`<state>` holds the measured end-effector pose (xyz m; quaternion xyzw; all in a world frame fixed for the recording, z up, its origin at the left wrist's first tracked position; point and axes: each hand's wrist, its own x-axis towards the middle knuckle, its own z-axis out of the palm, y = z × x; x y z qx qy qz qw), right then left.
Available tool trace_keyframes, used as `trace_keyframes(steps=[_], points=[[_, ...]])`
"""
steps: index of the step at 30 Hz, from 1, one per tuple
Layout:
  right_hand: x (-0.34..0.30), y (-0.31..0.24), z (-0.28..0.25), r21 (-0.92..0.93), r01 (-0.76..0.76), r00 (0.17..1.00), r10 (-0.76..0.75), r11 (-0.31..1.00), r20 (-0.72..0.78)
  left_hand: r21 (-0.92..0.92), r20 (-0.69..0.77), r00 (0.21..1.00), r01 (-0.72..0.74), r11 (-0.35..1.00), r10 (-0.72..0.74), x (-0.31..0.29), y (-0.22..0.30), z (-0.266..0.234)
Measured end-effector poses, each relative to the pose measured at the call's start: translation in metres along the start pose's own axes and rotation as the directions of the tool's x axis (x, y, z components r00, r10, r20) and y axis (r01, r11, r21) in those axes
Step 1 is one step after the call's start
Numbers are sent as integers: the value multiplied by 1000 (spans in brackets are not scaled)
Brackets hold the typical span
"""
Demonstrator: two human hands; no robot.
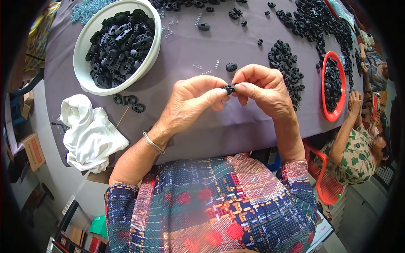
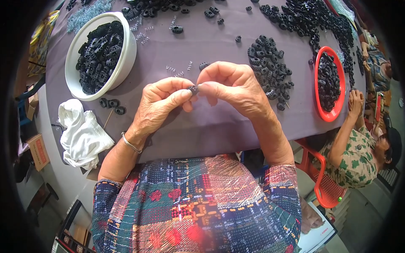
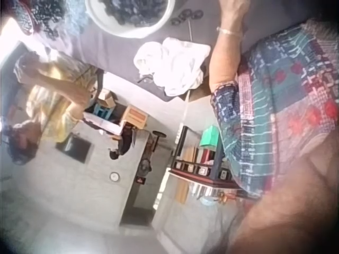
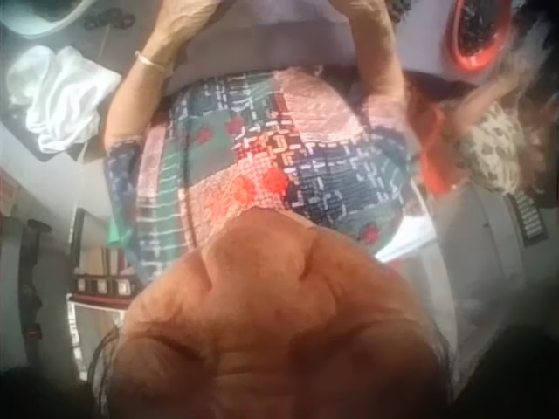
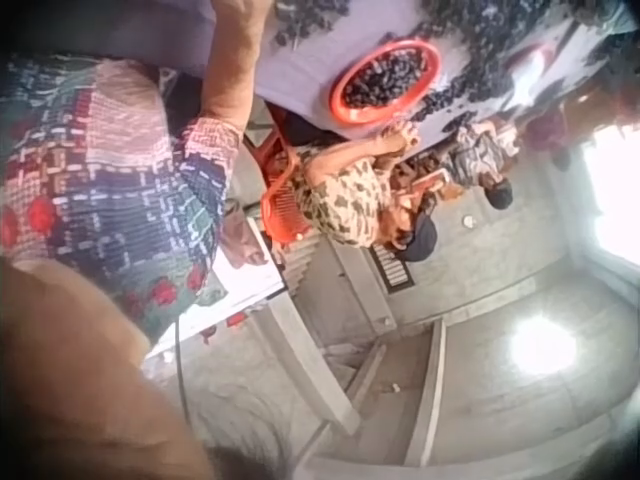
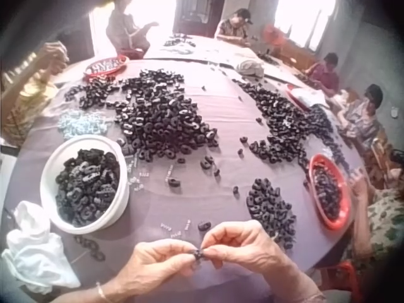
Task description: Assembling plastic cord locks by inserting small springs into the plastic bodies.
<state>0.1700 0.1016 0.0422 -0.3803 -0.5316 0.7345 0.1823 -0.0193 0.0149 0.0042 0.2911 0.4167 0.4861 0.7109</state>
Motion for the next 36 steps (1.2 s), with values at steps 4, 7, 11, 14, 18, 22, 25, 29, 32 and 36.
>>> trace_keyframes(steps=[4, 7, 11, 14, 18, 22, 25, 29, 32, 36], points=[[1, 3, -2, 7, -12, 1000, 12, 1000, 9, 41, 8, 1000, -15, 999, 14, 0, -2, -1], [3, 8, -3, -14, 27, 999, -27, 1000, 22, 56, -25, 1000, -16, 998, 17, -3, -4, 0], [2, 13, -6, 57, 6, 1000, -7, 998, 11, 52, -36, 999, -14, 999, 16, -2, -5, 1], [1, 13, -6, 65, -22, 1000, 23, 998, -10, 46, -31, 1000, -5, 999, 6, -2, -3, 1], [1, 12, -5, 82, -42, 999, 42, 996, 7, 67, -44, 999, 22, 998, -19, -4, 0, 2], [0, 11, -4, 73, -60, 998, 58, 996, 28, 104, -62, 998, 22, 994, -16, -4, -1, 4], [-1, 11, -4, 36, -52, 998, 51, 998, 21, 116, -77, 997, 28, 993, -20, -5, 1, 6], [-5, 11, -1, -38, -35, 999, 34, 999, -13, 184, -117, 993, 13, 983, 9, -7, -2, 10], [-6, 12, 3, -248, 35, 997, -49, 968, -53, 289, -144, 987, -24, 957, 68, -8, -5, 12], [-7, 10, 5, -160, -23, 998, 12, 987, -68, 340, -154, 984, -31, 940, 88, -7, -6, 13]])
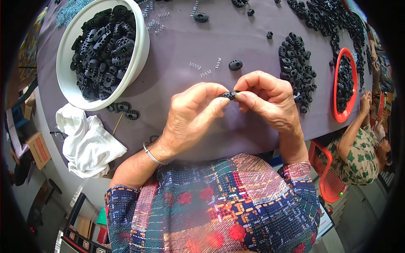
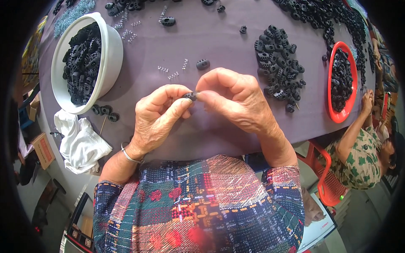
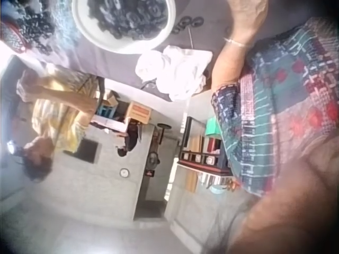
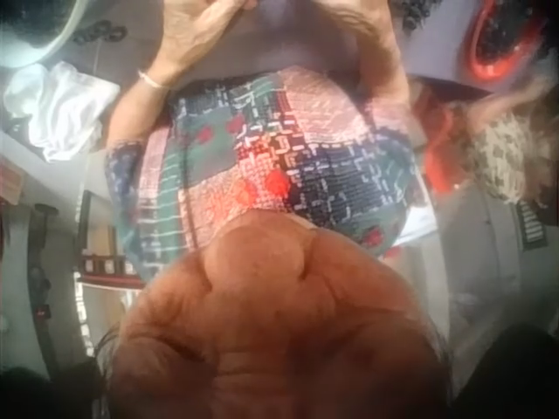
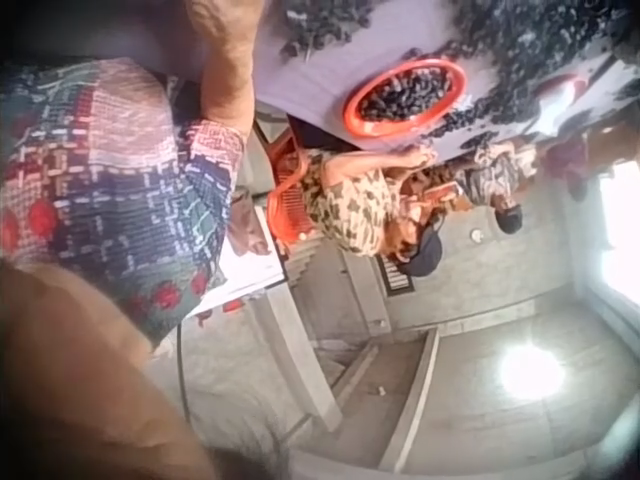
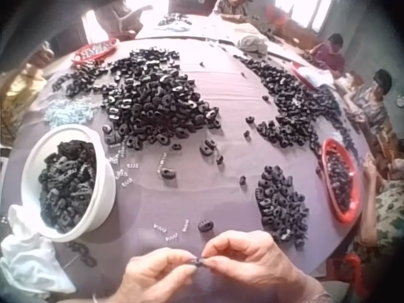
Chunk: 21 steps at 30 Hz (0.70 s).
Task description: Assembling plastic cord locks by inserting small springs into the plastic bodies.
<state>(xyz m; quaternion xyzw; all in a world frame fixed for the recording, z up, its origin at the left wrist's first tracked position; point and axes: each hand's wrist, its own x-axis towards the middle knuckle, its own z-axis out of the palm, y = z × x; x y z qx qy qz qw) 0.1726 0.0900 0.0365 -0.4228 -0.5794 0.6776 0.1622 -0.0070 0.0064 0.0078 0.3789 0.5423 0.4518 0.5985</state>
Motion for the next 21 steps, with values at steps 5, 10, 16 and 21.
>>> trace_keyframes(steps=[5, 10, 16, 21], points=[[1, 0, 2, 69, -34, 999, 35, 997, -26, 59, -9, 999, -34, 998, 34, 1, -2, 0], [2, 2, 1, -89, 40, 999, -41, 995, -7, 131, -35, 992, -115, 985, 120, 1, -7, 4], [3, 6, 1, -100, 29, 1000, -30, 995, -4, 221, -70, 968, -220, 950, 240, 0, -14, 9], [4, 5, 2, -134, 49, 999, -51, 990, -9, 283, -81, 955, -252, 925, 285, -1, -13, 10]])
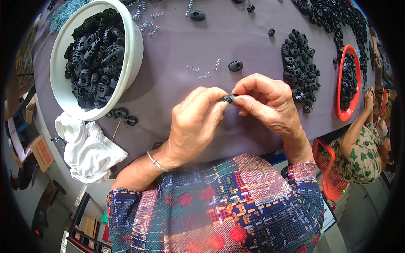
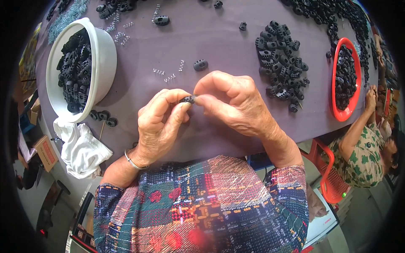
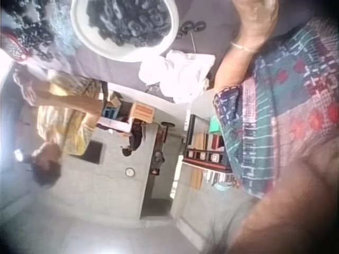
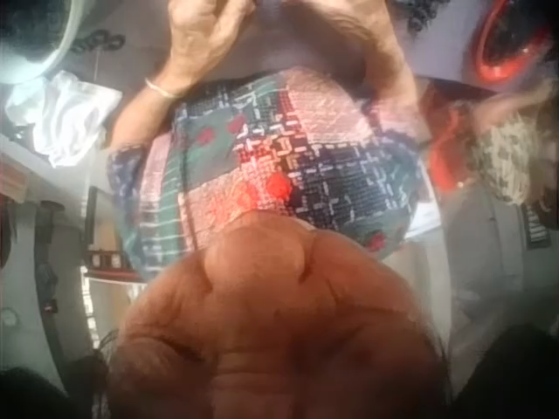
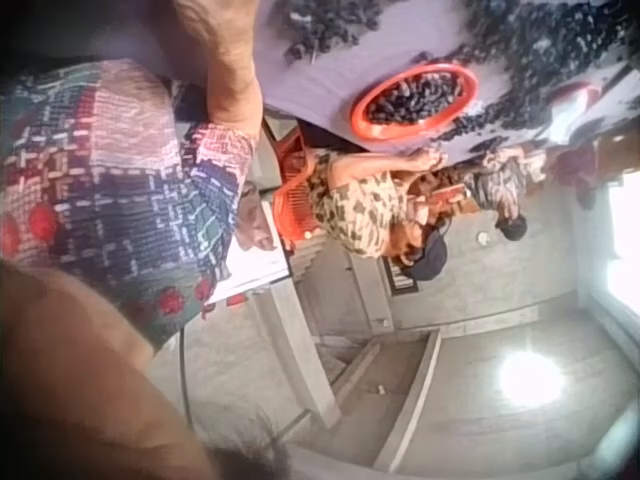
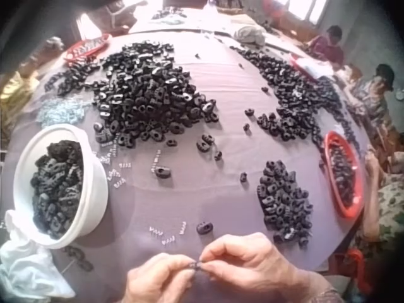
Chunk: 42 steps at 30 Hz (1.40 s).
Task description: Assembling plastic cord locks by inserting small springs into the plastic bodies.
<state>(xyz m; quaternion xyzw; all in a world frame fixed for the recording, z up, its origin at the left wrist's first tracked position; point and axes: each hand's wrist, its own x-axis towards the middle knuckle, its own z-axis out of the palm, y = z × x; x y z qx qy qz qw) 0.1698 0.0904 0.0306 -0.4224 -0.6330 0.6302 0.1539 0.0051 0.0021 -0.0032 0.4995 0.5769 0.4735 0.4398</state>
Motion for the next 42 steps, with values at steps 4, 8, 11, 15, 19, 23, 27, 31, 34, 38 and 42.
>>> trace_keyframes(steps=[4, 8, 11, 15, 19, 23, 27, 31, 34, 38, 42], points=[[1, 9, 3, -91, 130, 990, -135, 987, -42, 99, -36, 996, -73, 992, 77, 1, 0, 4], [2, 7, 3, -59, 99, 993, -102, 993, -52, 127, -60, 994, -80, 989, 88, 3, 2, 4], [4, 12, -1, 1, 99, 995, -99, 995, 20, 78, -18, 998, -63, 995, 65, 1, 1, 1], [3, 13, -4, -23, 151, 988, -150, 988, 30, -13, 16, 1000, -3, 1000, 3, 3, -1, 0], [0, 17, -1, -164, 316, 947, -320, 934, 3, -77, 40, 994, 105, 991, -102, 1, 4, -2], [-4, 14, 7, -217, 364, 924, -380, 906, -35, -249, 60, 981, 195, 949, -186, 0, 4, -4], [-1, 15, 13, -245, 415, 883, -452, 877, -124, -382, 91, 966, 260, 887, -244, 0, 6, -7], [-2, 12, 14, -306, 456, 860, -502, 836, -89, -384, 115, 951, 308, 871, -285, 2, 11, -14], [-8, 8, 18, -371, 464, 848, -524, 804, -75, -474, 164, 938, 347, 809, -306, 4, 11, -17], [-10, 9, 25, -488, 517, 781, -621, 703, -67, -580, 254, 909, 417, 700, -331, 5, 7, -23], [-12, 11, 29, -571, 515, 750, -659, 639, -60, -586, 314, 866, 499, 638, -389, 6, 12, -26]])
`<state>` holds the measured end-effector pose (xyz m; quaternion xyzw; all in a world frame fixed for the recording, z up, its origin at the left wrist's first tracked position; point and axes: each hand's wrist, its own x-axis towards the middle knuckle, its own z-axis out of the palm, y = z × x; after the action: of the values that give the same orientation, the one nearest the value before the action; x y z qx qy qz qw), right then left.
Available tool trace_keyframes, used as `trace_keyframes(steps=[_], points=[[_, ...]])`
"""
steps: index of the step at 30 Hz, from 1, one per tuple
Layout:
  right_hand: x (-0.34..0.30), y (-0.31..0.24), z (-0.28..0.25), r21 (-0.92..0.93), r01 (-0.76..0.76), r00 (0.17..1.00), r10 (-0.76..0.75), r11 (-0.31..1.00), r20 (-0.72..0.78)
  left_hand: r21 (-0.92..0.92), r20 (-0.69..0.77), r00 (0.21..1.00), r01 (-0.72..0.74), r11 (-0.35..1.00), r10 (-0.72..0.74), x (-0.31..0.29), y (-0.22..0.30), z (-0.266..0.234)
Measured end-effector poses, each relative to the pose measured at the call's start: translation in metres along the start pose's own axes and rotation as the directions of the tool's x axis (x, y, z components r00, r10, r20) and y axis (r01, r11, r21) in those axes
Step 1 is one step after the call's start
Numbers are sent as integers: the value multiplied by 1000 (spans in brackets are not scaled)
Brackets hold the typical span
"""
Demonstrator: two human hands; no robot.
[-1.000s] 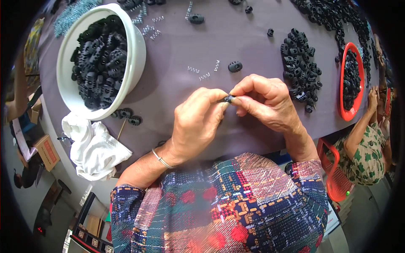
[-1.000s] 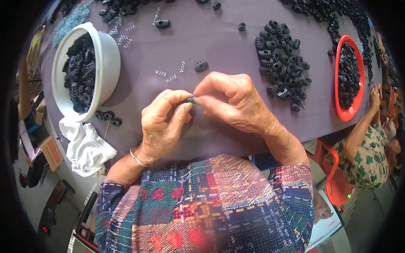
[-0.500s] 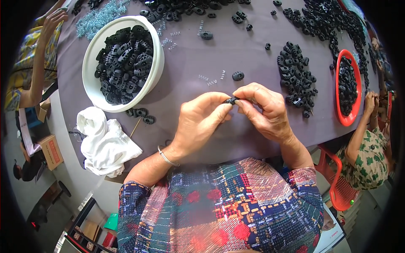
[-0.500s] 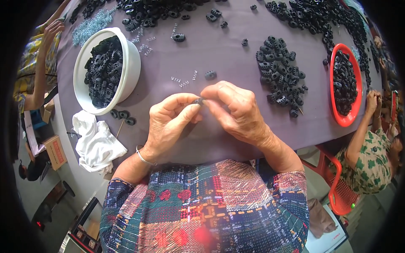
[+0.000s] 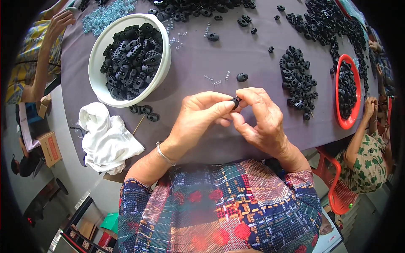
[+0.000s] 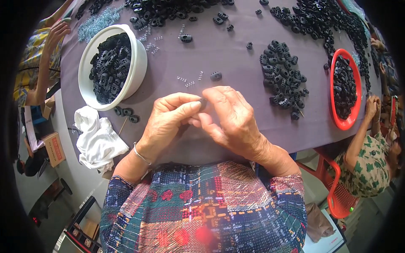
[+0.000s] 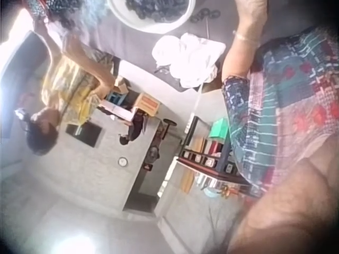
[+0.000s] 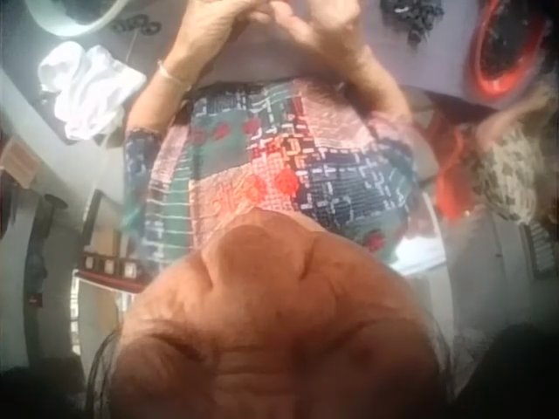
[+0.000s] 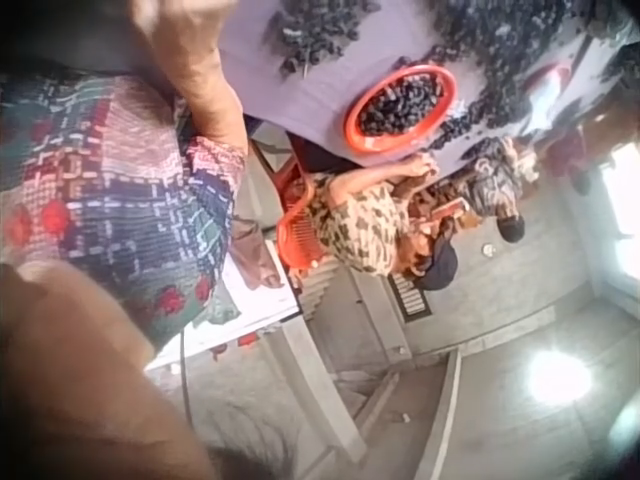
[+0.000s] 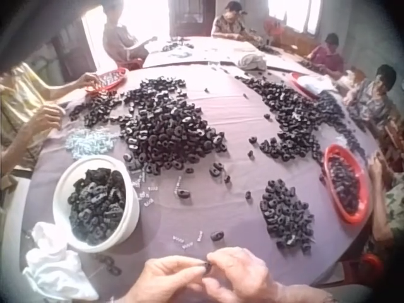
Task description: Assembling plastic cord locks by inserting small springs into the plastic bodies.
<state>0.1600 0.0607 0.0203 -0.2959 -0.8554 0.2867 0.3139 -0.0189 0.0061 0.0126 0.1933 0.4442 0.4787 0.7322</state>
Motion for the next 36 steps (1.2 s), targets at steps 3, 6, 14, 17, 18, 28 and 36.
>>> trace_keyframes(steps=[3, 6, 14, 17, 18, 28, 36], points=[[-2, 1, 2, -80, 25, 1000, -26, 996, -10, -24, 28, 999, 16, 1000, -16, 1, -1, 0], [-1, 1, 3, -108, 44, 999, -47, 993, -24, -39, 31, 999, 19, 999, -18, 2, -3, -2], [1, 0, 0, -138, 91, 995, -96, 986, -30, -17, 41, 999, -7, 1000, 7, -1, -3, 1], [2, 2, -1, -161, 151, 988, -156, 975, -17, -19, 38, 999, -29, 999, 30, -2, -5, 3], [2, 5, 0, -149, 165, 985, -170, 975, -19, -21, 33, 998, -45, 999, 46, -1, -6, 4], [4, 8, 9, -50, 278, 960, -280, 959, -31, 8, 27, 995, -93, 996, 93, -2, -7, -1], [1, 5, 12, -110, 223, 970, -232, 969, -75, -28, 24, 998, -51, 998, 52, -4, 1, 2]])
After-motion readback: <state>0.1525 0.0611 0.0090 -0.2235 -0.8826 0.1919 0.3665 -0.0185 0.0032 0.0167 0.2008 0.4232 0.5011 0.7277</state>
